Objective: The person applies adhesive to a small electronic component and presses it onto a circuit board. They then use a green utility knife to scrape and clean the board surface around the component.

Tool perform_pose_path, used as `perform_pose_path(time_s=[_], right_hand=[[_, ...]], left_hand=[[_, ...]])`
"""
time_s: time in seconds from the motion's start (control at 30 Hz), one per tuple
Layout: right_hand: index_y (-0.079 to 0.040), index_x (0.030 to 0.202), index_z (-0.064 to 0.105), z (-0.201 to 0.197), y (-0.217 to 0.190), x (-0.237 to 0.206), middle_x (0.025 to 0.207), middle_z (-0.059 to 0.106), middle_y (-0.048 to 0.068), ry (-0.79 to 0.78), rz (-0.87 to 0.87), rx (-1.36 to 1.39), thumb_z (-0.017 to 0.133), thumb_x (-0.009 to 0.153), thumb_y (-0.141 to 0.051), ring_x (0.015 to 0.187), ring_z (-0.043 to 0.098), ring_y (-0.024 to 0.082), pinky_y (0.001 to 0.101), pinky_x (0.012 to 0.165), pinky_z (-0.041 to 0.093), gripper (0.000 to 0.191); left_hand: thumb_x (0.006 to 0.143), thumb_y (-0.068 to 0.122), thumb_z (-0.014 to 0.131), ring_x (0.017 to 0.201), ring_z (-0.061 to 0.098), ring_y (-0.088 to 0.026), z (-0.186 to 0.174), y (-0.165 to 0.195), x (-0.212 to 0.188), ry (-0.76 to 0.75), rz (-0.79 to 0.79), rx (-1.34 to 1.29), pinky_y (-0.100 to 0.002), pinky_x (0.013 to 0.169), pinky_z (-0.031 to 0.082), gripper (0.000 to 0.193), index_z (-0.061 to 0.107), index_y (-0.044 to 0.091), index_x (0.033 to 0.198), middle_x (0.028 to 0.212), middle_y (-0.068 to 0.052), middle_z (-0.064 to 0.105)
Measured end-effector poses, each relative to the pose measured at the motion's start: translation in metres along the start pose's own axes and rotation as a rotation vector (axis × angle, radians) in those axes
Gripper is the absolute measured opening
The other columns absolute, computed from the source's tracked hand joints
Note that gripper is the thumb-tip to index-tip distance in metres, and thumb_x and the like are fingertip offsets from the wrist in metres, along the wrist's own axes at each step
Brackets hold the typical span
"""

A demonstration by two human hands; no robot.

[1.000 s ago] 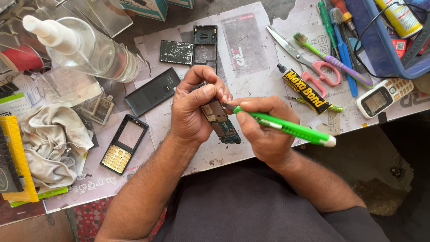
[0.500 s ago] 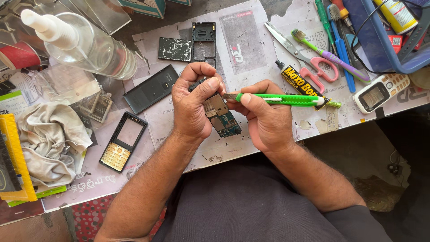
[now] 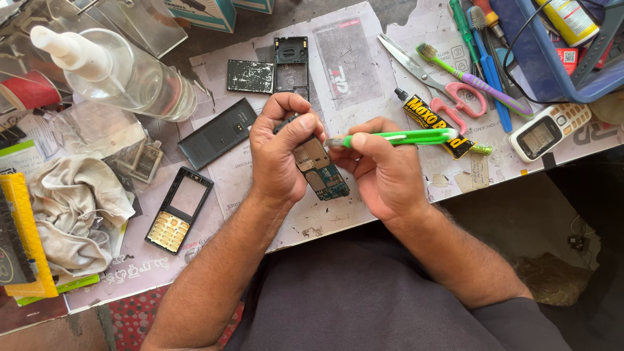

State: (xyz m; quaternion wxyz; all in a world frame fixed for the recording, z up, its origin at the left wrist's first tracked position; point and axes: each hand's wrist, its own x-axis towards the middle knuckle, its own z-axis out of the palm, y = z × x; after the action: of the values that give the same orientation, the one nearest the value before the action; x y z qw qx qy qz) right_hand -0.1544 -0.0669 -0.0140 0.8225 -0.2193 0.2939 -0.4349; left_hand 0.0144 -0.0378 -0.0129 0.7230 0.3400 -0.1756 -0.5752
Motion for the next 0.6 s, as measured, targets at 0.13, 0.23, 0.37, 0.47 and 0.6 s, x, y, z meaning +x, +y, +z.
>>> perform_pose_path(time_s=[0.13,0.23,0.37,0.47,0.6], right_hand=[[0.002,0.110,0.059,0.001,-0.001,-0.011,0.109,0.073,0.020,-0.078,-0.403,-0.339,0.065,0.100,0.002,0.101,0.075,0.027,0.0452,0.100,0.063,0.012],[0.003,0.113,0.058,0.002,-0.001,-0.020,0.112,0.073,0.021,-0.113,-0.466,-0.472,0.063,0.102,0.006,0.106,0.075,0.025,0.0410,0.103,0.062,0.012],[0.003,0.113,0.058,0.004,0.001,-0.024,0.111,0.074,0.019,-0.103,-0.452,-0.625,0.063,0.102,0.007,0.105,0.075,0.022,0.0337,0.097,0.062,0.012],[0.003,0.112,0.058,0.006,0.002,-0.025,0.111,0.075,0.018,-0.117,-0.477,-0.694,0.062,0.103,0.006,0.105,0.075,0.020,0.0319,0.096,0.063,0.011],[0.004,0.112,0.060,0.007,0.005,-0.026,0.107,0.073,0.018,-0.050,-0.509,-0.792,0.065,0.101,0.008,0.101,0.074,0.020,0.0308,0.091,0.061,0.012]], left_hand=[[0.094,0.002,0.068,0.076,0.064,-0.020,-0.004,0.004,0.003,-0.015,-0.046,-0.123,-0.036,0.070,0.057,0.015,0.059,0.003,0.107,0.084,-0.011,0.066],[0.093,0.003,0.069,0.078,0.065,-0.021,-0.008,0.005,0.006,-0.022,-0.070,-0.179,-0.036,0.072,0.058,0.017,0.060,0.003,0.108,0.085,-0.011,0.066],[0.094,0.004,0.071,0.079,0.066,-0.021,-0.008,0.002,0.005,-0.063,-0.072,-0.178,-0.037,0.074,0.059,0.019,0.059,0.003,0.108,0.086,-0.011,0.067],[0.094,0.004,0.072,0.080,0.066,-0.022,-0.008,0.003,0.004,-0.088,-0.070,-0.183,-0.037,0.074,0.059,0.019,0.059,0.003,0.109,0.087,-0.012,0.067],[0.093,0.004,0.072,0.080,0.067,-0.022,-0.008,0.004,0.004,-0.110,-0.069,-0.199,-0.036,0.074,0.060,0.021,0.059,0.004,0.109,0.088,-0.012,0.068]])
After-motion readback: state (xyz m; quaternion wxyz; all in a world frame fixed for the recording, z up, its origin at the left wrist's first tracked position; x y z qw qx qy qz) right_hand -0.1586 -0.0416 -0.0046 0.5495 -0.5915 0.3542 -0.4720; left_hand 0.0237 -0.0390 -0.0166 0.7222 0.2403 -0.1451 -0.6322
